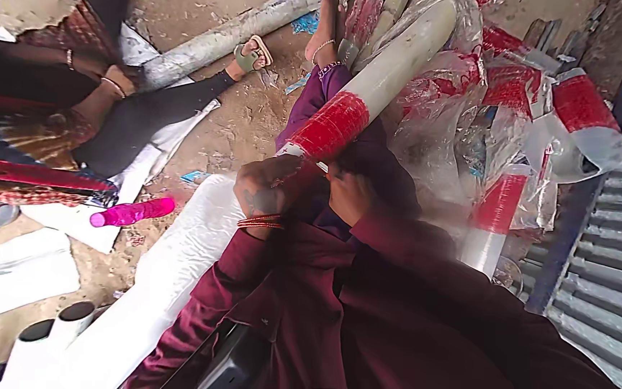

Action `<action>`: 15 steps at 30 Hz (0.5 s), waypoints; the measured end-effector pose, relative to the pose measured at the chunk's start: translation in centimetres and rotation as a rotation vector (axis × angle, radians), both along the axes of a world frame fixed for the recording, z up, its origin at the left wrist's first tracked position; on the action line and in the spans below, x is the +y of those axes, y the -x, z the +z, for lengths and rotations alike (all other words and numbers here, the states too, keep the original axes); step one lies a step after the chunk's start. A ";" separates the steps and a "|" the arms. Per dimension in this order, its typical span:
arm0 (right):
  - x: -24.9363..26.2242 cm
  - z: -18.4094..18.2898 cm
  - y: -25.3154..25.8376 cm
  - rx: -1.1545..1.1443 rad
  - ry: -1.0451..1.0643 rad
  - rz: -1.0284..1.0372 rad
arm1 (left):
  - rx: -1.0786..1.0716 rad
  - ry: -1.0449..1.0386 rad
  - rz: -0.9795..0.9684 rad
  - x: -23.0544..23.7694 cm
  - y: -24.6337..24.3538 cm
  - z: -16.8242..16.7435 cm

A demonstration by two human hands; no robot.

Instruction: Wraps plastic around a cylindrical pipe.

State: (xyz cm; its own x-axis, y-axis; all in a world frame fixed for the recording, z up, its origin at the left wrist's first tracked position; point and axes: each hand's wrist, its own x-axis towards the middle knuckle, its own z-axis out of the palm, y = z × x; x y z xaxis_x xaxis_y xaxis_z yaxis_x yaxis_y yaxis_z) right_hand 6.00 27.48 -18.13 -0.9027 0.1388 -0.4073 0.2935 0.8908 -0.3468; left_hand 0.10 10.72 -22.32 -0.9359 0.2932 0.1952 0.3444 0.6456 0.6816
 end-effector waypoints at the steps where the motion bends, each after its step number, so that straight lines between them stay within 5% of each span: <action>1: 0.0 -0.3 -0.5 0.011 0.019 -0.023 | -0.021 -0.020 0.007 0.0 0.0 0.1; 6: 0.9 -0.2 -1.7 -0.057 0.106 -0.083 | 0.107 -0.044 -0.058 0.9 -0.1 1.5; 10: 1.4 -0.5 -1.3 0.316 0.097 -0.019 | 0.208 -0.021 -0.098 1.0 -0.5 1.6; 15: 1.7 1.4 2.0 -0.036 0.033 0.162 | 0.329 -0.008 -0.110 1.2 -0.8 0.8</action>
State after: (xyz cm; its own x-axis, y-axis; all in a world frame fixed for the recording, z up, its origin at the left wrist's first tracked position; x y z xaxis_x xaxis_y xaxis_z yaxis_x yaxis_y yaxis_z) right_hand 3.99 29.14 -16.71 -0.8970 -0.0214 -0.4416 0.1596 0.9158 -0.3687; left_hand 0.90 11.89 -21.47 -0.7851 0.3863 0.4841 0.6141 0.5870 0.5275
